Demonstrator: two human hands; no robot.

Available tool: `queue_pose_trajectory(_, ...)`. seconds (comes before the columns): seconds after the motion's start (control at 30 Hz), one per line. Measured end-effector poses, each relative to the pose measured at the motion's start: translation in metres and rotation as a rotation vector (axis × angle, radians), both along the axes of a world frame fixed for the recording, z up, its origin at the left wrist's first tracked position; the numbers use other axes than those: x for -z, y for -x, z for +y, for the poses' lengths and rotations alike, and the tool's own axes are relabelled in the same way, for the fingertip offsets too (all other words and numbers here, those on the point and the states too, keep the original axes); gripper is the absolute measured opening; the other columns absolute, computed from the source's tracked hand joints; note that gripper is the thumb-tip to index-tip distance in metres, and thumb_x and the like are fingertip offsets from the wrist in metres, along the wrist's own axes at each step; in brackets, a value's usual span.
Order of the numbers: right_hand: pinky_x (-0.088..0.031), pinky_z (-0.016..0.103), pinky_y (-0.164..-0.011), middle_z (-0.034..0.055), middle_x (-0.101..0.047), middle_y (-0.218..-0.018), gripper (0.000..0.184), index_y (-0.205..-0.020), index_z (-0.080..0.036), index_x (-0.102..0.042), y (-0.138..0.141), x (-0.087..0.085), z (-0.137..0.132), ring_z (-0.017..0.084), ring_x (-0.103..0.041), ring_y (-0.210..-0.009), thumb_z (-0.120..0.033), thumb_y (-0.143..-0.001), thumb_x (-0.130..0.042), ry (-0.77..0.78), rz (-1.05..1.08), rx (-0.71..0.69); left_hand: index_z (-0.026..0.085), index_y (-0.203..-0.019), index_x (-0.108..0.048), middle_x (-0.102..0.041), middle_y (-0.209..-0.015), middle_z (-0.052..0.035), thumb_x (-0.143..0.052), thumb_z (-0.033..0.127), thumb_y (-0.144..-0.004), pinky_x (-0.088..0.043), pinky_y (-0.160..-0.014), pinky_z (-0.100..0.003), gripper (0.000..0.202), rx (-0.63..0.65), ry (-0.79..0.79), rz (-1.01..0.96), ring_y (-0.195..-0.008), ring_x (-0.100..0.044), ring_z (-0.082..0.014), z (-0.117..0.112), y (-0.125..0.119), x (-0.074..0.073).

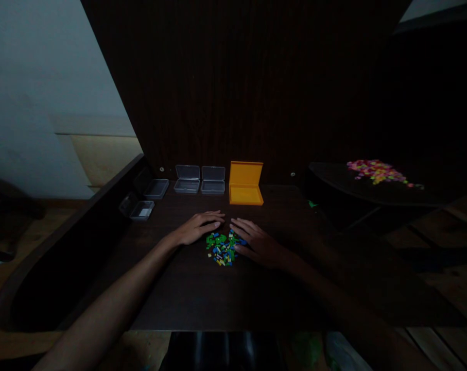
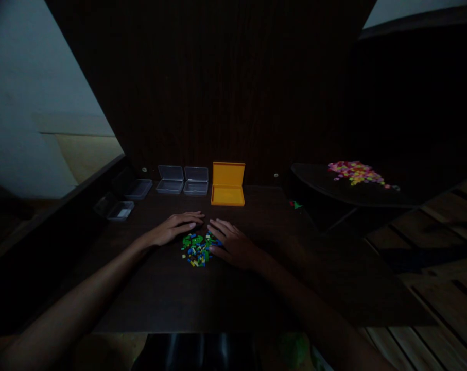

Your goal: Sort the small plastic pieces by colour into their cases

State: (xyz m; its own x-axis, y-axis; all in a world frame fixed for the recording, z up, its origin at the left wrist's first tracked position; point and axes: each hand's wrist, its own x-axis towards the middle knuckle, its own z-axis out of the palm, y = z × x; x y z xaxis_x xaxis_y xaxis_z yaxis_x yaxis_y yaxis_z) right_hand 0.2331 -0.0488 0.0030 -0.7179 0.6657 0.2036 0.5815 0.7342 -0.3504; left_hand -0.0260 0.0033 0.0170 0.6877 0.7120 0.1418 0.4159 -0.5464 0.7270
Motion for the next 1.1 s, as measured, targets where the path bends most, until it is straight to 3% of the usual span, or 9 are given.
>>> queue_pose_trajectory(0.23, -0.028, 0.05, -0.113, 0.0153, -0.032, -0.152, 0.061, -0.147, -0.016, -0.032, 0.0, -0.002, -0.001, 0.028, -0.025, -0.141, -0.048, -0.096, -0.041, 0.015, -0.015, -0.002, 0.023, -0.123, -0.06, -0.047, -0.145, -0.0066, -0.052, 0.046, -0.091, -0.024, -0.117, -0.047, 0.04, 0.087, -0.054, 0.067, -0.14, -0.034, -0.0226, -0.003, 0.005, -0.003)
queue_pose_trajectory(0.53, -0.03, 0.047, -0.113, 0.0118, -0.028, -0.154, 0.059, -0.149, -0.021, -0.026, -0.007, -0.015, -0.003, 0.024, -0.027, -0.14, -0.041, -0.097, -0.042, 0.089, 0.024, -0.066, 0.025, -0.127, -0.057, -0.044, -0.147, -0.0053, -0.047, 0.045, -0.094, -0.018, -0.118, -0.049, 0.04, 0.093, -0.019, 0.069, -0.141, -0.031, -0.0222, -0.003, 0.009, -0.004)
queue_pose_trajectory(0.7, -0.03, 0.047, -0.112, 0.0125, -0.031, -0.153, 0.057, -0.148, -0.02, -0.029, -0.008, -0.015, -0.003, 0.024, -0.031, -0.138, -0.04, -0.096, -0.043, 0.068, 0.04, -0.073, 0.023, -0.129, -0.056, -0.039, -0.149, -0.0096, -0.064, 0.049, -0.082, -0.02, -0.117, -0.052, 0.054, 0.091, -0.04, 0.128, -0.141, -0.029, -0.0279, -0.006, 0.02, -0.011)
queue_pose_trajectory(0.87, -0.03, 0.049, -0.112, 0.011, -0.031, -0.153, 0.057, -0.148, -0.024, -0.031, -0.011, -0.01, -0.002, 0.025, -0.035, -0.136, -0.041, -0.095, -0.045, 0.042, 0.006, -0.069, 0.027, -0.134, -0.052, -0.034, -0.152, -0.0087, -0.074, 0.05, -0.071, -0.019, -0.116, -0.054, 0.071, 0.102, -0.066, 0.169, -0.143, -0.024, -0.0298, -0.007, 0.029, -0.012)
queue_pose_trajectory(1.1, -0.034, 0.049, -0.108, 0.0102, -0.035, -0.151, 0.043, -0.137, -0.026, -0.048, -0.009, -0.013, -0.003, 0.025, -0.039, -0.133, -0.04, -0.096, -0.045, -0.056, -0.003, -0.113, 0.029, -0.136, -0.05, -0.033, -0.152, -0.0084, -0.075, 0.049, -0.07, -0.019, -0.116, -0.054, 0.073, 0.116, -0.076, 0.202, -0.143, -0.024, -0.0292, -0.005, 0.029, -0.013)
